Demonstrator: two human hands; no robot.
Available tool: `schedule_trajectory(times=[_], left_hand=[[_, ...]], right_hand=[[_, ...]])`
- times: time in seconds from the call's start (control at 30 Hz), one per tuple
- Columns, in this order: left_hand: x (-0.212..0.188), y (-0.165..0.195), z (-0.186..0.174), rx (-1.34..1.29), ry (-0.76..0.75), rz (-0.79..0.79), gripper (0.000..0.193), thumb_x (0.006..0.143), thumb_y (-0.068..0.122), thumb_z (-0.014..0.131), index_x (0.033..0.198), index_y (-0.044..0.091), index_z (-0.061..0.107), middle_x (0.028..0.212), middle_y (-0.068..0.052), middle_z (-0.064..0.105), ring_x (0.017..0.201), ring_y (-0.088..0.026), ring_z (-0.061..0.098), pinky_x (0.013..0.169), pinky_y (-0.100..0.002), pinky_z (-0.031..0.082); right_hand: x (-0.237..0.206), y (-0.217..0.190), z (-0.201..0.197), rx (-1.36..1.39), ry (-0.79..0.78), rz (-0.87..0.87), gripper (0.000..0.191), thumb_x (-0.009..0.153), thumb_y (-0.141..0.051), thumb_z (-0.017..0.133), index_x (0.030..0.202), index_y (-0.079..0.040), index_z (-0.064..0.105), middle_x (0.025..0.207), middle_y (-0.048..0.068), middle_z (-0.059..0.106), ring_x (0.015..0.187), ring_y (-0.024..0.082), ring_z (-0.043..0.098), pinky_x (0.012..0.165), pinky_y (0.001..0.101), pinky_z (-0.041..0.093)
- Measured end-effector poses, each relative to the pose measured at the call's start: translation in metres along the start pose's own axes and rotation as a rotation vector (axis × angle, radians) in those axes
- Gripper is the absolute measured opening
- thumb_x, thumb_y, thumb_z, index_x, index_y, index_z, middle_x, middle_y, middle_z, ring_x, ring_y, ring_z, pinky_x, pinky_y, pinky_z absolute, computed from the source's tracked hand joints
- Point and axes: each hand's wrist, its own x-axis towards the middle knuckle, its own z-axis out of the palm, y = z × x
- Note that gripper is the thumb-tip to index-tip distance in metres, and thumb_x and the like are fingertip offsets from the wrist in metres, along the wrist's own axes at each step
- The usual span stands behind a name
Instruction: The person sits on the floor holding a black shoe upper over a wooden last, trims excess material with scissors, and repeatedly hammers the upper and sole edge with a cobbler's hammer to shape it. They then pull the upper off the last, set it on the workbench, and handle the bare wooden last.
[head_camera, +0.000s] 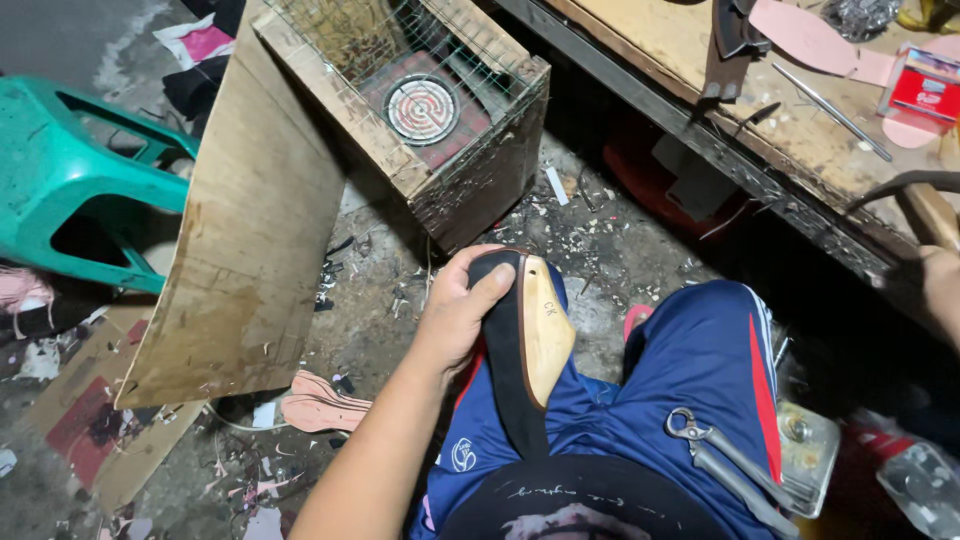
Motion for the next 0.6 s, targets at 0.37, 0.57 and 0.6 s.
schedule_trajectory(times=[0.37, 0.57, 0.6], left_hand=[[0.022, -0.043, 0.016, 0.045, 0.466, 0.088, 0.038, 0.099, 0.023, 0.074, 0.117, -0.004, 0.054, 0.103, -0.008, 0.064, 0.092, -0.012, 0.059, 0.084, -0.03, 0.051], [0.003, -0.085, 0.019, 0.118, 0.248, 0.091, 0.039, 0.093, 0.017, 0.07, 0.125, 0.0, 0.055, 0.11, -0.005, 0.068, 0.099, -0.01, 0.063, 0.089, -0.026, 0.051], [0.0, -0.084, 0.015, 0.222, 0.213, 0.078, 0.041, 0.093, 0.019, 0.071, 0.126, 0.0, 0.055, 0.112, -0.007, 0.068, 0.102, -0.013, 0.063, 0.092, -0.028, 0.051]], right_hand=[[-0.029, -0.034, -0.013, -0.084, 0.083, -0.098, 0.032, 0.103, -0.031, 0.06, 0.106, -0.002, 0.074, 0.09, 0.018, 0.071, 0.087, 0.032, 0.067, 0.08, 0.0446, 0.052], [-0.176, -0.117, -0.043, 0.013, -0.771, -0.028, 0.067, 0.07, -0.057, 0.083, 0.121, -0.016, 0.069, 0.116, 0.013, 0.068, 0.109, 0.03, 0.067, 0.092, 0.0406, 0.054], [-0.195, -0.122, -0.039, 0.051, -0.83, -0.116, 0.079, 0.065, -0.058, 0.084, 0.128, -0.015, 0.064, 0.118, 0.013, 0.066, 0.108, 0.03, 0.065, 0.09, 0.0397, 0.052]])
